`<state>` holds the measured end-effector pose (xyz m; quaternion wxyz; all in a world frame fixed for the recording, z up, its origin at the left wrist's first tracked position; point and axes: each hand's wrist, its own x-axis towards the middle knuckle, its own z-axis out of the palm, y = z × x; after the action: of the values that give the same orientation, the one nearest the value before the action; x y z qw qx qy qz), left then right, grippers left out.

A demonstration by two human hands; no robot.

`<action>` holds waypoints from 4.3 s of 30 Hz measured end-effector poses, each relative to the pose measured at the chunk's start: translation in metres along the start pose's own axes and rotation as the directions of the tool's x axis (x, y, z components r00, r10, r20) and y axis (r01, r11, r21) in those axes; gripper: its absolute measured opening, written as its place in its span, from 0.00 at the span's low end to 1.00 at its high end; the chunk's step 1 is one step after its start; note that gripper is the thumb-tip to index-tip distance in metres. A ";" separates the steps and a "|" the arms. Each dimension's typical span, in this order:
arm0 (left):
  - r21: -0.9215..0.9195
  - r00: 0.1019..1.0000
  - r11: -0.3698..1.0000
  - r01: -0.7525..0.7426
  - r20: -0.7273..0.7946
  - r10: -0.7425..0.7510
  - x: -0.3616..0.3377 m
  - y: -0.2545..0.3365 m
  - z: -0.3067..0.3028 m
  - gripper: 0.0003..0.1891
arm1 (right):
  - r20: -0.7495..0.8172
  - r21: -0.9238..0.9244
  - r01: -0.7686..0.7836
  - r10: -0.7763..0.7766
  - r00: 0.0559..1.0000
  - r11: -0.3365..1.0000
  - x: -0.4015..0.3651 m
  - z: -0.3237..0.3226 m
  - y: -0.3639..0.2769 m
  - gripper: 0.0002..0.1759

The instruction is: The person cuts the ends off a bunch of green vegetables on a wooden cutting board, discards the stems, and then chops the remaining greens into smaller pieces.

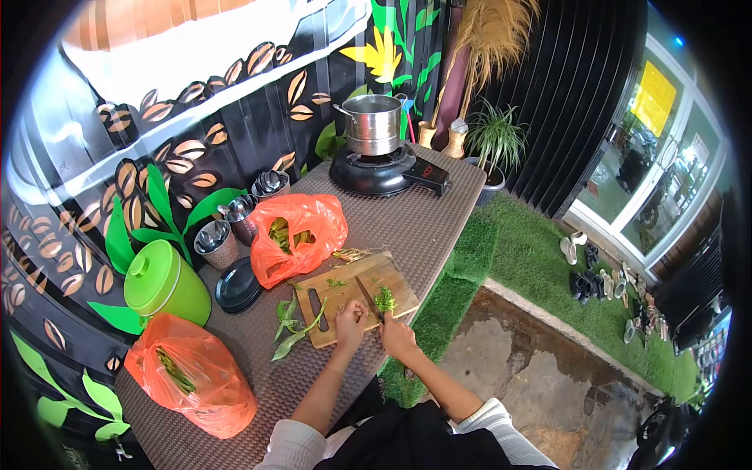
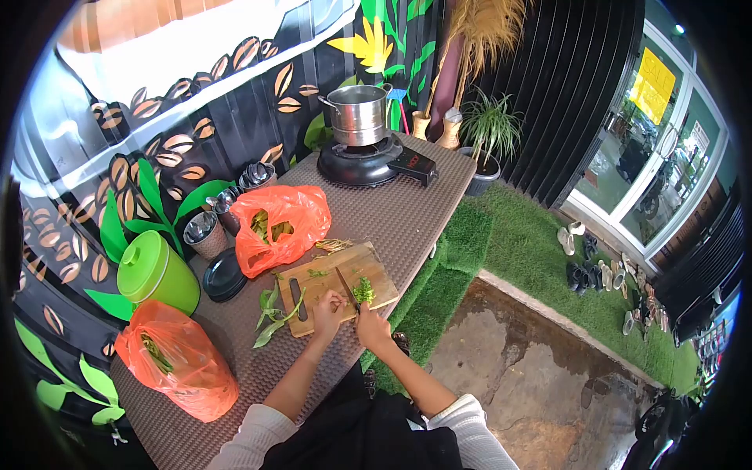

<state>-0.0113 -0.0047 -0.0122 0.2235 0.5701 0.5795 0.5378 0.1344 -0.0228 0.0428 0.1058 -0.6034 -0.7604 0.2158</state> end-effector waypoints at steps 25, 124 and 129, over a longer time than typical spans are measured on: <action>-0.023 0.994 0.997 0.078 0.075 -0.076 0.008 0.025 -0.006 0.08 | 0.041 -0.035 -0.031 0.033 0.999 0.999 0.003 0.015 -0.012 0.14; 0.688 1.000 0.725 0.003 -0.014 0.009 0.101 -0.050 -0.024 0.04 | 0.011 0.233 -0.011 0.009 1.000 0.972 -0.016 0.002 -0.006 0.21; 0.487 0.996 0.873 -0.020 -0.065 0.060 0.103 -0.035 -0.031 0.05 | 0.023 0.321 -0.012 0.005 1.000 0.947 -0.028 0.008 -0.012 0.21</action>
<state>-0.0786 0.0842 0.0037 0.0391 0.5983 0.6924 0.4014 0.1278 -0.0535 0.0435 0.1935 -0.5789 -0.7136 0.3438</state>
